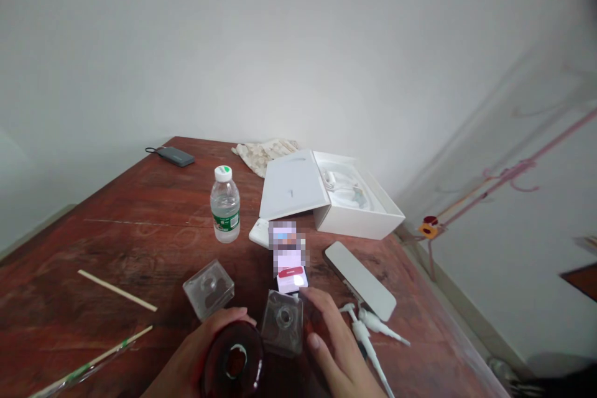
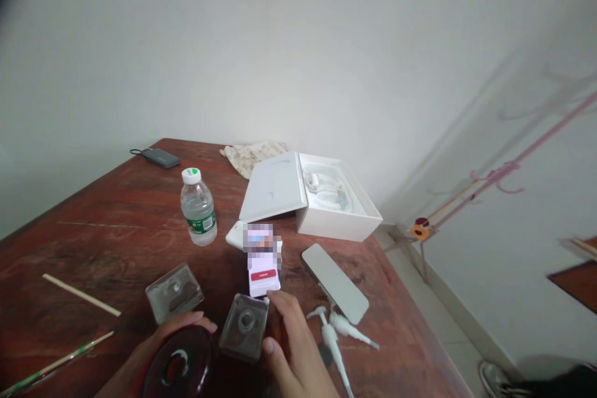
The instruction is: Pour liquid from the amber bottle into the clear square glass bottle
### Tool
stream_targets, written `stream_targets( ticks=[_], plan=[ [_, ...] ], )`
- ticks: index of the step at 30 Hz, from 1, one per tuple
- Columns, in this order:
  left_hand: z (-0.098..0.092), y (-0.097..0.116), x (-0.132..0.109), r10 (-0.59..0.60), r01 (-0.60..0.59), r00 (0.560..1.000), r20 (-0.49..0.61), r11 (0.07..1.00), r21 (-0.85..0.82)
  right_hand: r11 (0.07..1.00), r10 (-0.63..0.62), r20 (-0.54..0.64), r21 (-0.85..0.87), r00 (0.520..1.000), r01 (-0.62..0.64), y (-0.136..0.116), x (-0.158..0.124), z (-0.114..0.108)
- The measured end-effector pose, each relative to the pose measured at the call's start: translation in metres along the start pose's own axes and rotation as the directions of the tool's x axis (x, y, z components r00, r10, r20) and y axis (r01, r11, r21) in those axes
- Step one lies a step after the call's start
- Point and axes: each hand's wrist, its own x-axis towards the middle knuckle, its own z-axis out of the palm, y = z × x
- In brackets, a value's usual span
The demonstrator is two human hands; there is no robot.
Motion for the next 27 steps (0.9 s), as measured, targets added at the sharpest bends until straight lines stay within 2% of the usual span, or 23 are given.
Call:
stream_targets(
  ticks=[6,9,15,21,27],
  plan=[
    [-0.006,0.039,0.009,0.003,-0.004,0.999,0.036,1.0,0.02,1.0,-0.014,-0.049,0.019,0.999,0.015,0.0,-0.003,0.005],
    [-0.008,0.05,0.016,0.049,-0.049,0.998,0.031,0.999,0.008,1.0,-0.028,-0.046,-0.011,0.999,0.028,-0.004,0.0,0.005],
    [-0.007,0.051,0.018,0.16,-0.162,0.986,0.047,0.985,0.05,0.995,-0.097,-0.061,-0.04,0.993,0.095,-0.006,0.004,0.007],
    [-0.004,0.054,0.023,0.192,-0.193,0.981,0.031,0.98,0.043,0.972,-0.231,-0.104,-0.077,0.967,0.223,-0.008,0.008,0.006],
    [-0.007,0.057,0.029,0.32,-0.316,0.947,-0.032,0.944,0.095,0.977,-0.201,-0.153,-0.096,0.967,0.188,0.002,0.018,0.003]
  ],
)
